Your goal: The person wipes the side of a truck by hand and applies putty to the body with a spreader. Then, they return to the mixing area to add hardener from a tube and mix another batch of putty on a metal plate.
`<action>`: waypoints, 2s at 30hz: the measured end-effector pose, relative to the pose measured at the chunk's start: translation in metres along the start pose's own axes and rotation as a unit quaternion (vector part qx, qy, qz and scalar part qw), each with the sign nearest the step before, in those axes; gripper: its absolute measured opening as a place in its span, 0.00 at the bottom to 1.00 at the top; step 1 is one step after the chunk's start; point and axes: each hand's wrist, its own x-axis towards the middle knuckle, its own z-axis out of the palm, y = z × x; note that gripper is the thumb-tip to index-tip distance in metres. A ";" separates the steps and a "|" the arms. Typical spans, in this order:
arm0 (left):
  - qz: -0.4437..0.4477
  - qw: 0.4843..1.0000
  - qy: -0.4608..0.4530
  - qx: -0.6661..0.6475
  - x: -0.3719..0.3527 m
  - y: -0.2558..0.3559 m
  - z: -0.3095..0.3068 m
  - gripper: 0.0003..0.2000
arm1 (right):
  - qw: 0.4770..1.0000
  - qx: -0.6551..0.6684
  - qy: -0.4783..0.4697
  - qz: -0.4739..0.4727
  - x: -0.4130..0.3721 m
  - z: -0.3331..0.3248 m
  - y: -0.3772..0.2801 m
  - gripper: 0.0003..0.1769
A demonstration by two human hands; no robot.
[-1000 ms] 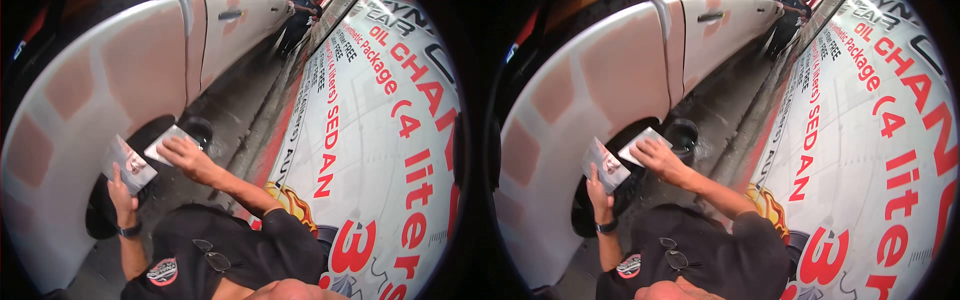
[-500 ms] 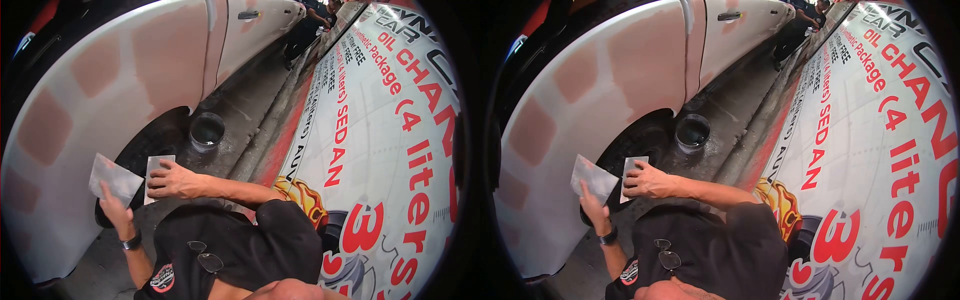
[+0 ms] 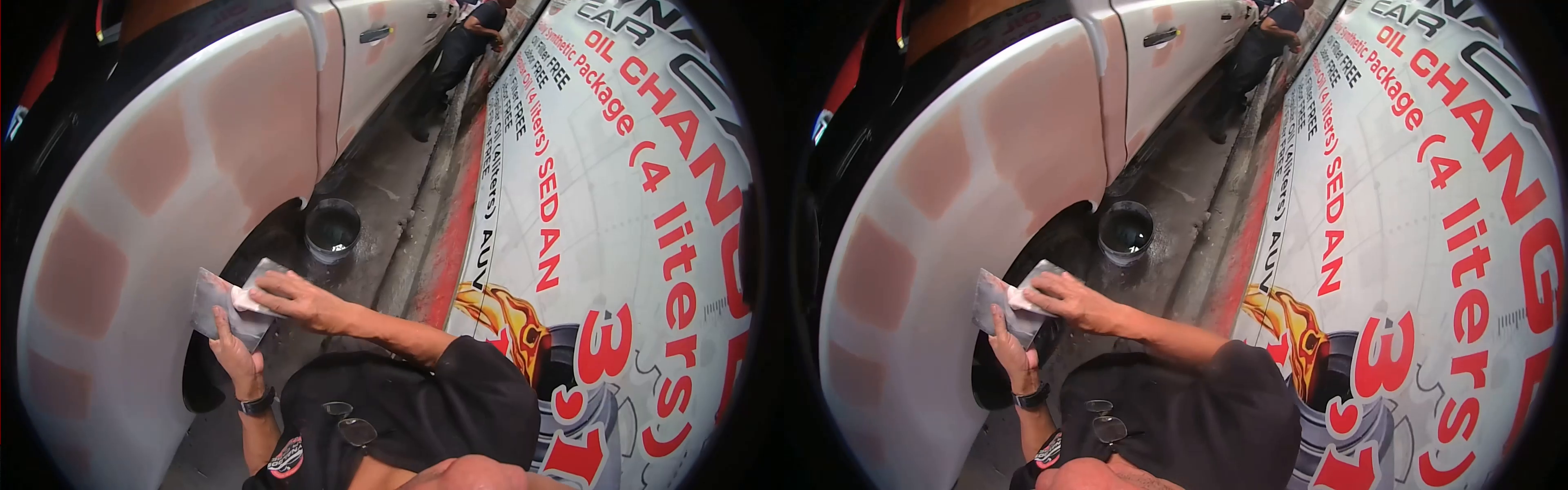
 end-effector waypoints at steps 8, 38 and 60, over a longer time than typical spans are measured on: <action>-0.317 0.879 -0.291 -0.206 0.055 -0.024 0.082 0.13 | 0.979 0.072 0.128 0.142 -0.079 -0.059 0.077 0.39; -0.148 0.596 -0.755 0.230 0.004 -0.158 0.279 0.25 | 0.621 -0.467 0.187 0.601 -0.088 -0.084 -0.067 0.28; -0.579 0.216 -0.777 0.117 -0.156 -0.047 0.126 0.17 | 0.274 -0.458 0.509 0.676 -0.052 0.146 -0.257 0.33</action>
